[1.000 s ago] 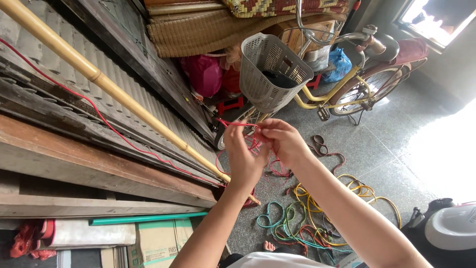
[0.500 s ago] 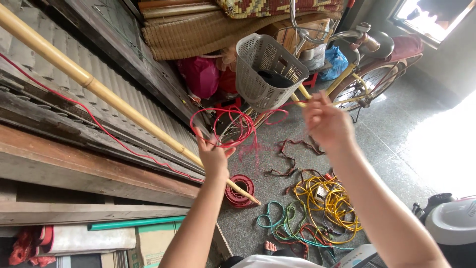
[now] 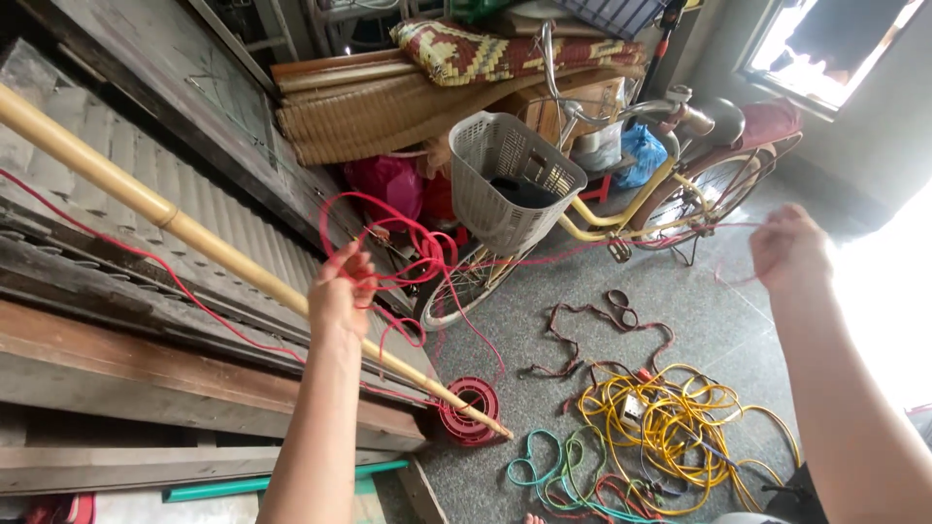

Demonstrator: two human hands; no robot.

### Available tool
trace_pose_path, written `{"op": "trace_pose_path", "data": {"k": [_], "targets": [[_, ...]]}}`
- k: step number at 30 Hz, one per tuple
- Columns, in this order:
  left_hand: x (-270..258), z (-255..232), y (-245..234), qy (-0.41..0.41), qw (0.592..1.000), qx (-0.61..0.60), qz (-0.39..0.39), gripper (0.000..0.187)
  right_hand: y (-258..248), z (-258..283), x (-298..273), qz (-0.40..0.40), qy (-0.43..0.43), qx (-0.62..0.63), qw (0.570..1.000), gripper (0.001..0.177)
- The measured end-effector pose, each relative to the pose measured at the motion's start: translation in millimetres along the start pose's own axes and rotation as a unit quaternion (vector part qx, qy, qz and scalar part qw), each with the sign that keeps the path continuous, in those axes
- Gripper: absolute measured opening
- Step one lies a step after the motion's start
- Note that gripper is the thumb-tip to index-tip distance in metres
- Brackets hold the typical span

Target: The person untangles and coils several colored cables and cords on the floor, then places them into a basket. The person handles green, blue, red, and yellow cords, separating and winding them before depositing them into a container.

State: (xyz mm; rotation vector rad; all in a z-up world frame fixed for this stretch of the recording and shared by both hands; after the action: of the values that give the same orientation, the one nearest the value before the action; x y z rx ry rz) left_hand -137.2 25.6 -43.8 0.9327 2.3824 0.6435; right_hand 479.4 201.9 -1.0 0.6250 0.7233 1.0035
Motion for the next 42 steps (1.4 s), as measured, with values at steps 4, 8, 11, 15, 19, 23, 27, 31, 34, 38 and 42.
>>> {"op": "trace_pose_path", "data": {"k": [4, 8, 11, 15, 19, 23, 27, 31, 34, 38, 42], "targets": [[-44.3, -5.0, 57.6, -0.023, 0.990, 0.028, 0.136, 0.048, 39.8, -27.6, -74.2, 0.057, -0.037, -0.638, 0.767, 0.038], [-67.7, 15.7, 112.6, -0.016, 0.966, 0.083, 0.245, 0.055, 83.4, -83.2, -143.3, 0.267, -0.009, -0.728, 0.631, 0.064], [-102.4, 27.8, 149.4, -0.018, 0.946, 0.094, 0.311, 0.047, 97.5, -128.9, -147.5, 0.432, -0.024, -0.482, 0.762, 0.086], [-121.3, 27.9, 156.6, 0.000, 0.918, 0.153, 0.366, 0.033, 141.7, -157.6, -179.7, 0.565, 0.017, -0.318, 0.761, 0.074], [-107.1, 18.5, 137.7, 0.020, 0.925, 0.197, 0.323, 0.033, 138.7, -183.4, -157.1, 0.482, 0.010, -0.350, 0.803, 0.017], [-85.0, 10.7, 104.8, 0.014, 0.934, 0.264, 0.238, 0.028, 154.0, -177.0, -184.0, 0.501, 0.065, -0.337, 0.794, 0.016], [-69.3, 8.0, 67.9, 0.013, 0.944, 0.233, 0.235, 0.030, 156.9, -175.9, -174.7, 0.501, 0.097, -0.371, 0.776, 0.018], [-69.2, 2.7, 50.9, -0.029, 0.963, 0.183, 0.197, 0.031, 150.6, -187.8, -148.2, 0.469, 0.138, -0.338, 0.804, 0.018], [-55.3, 12.1, 32.8, -0.045, 0.974, 0.154, 0.161, 0.029, 148.1, -183.5, -116.2, 0.411, 0.216, -0.258, 0.847, 0.011], [-74.6, 6.5, 28.0, -0.058, 0.969, 0.140, 0.194, 0.016, 138.3, -158.1, -96.9, 0.355, 0.295, -0.186, 0.867, 0.029], [-65.6, 35.5, 32.5, 0.061, 0.960, 0.209, 0.175, 0.021, 125.4, -142.7, -109.0, 0.334, 0.267, -0.199, 0.882, 0.028]]}}
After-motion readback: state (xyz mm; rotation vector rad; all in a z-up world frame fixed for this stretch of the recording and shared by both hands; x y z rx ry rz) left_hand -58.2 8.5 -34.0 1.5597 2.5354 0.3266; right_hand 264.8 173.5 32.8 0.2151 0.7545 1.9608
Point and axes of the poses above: each hand's wrist, its own x-axis towards the middle knuckle, its own y-axis out of the palm, z = x × y, the point moved 2 cm from there along x, towards the middle knuckle, and after that the axes turned 4 degrees about -z, right-handed, at the moved point
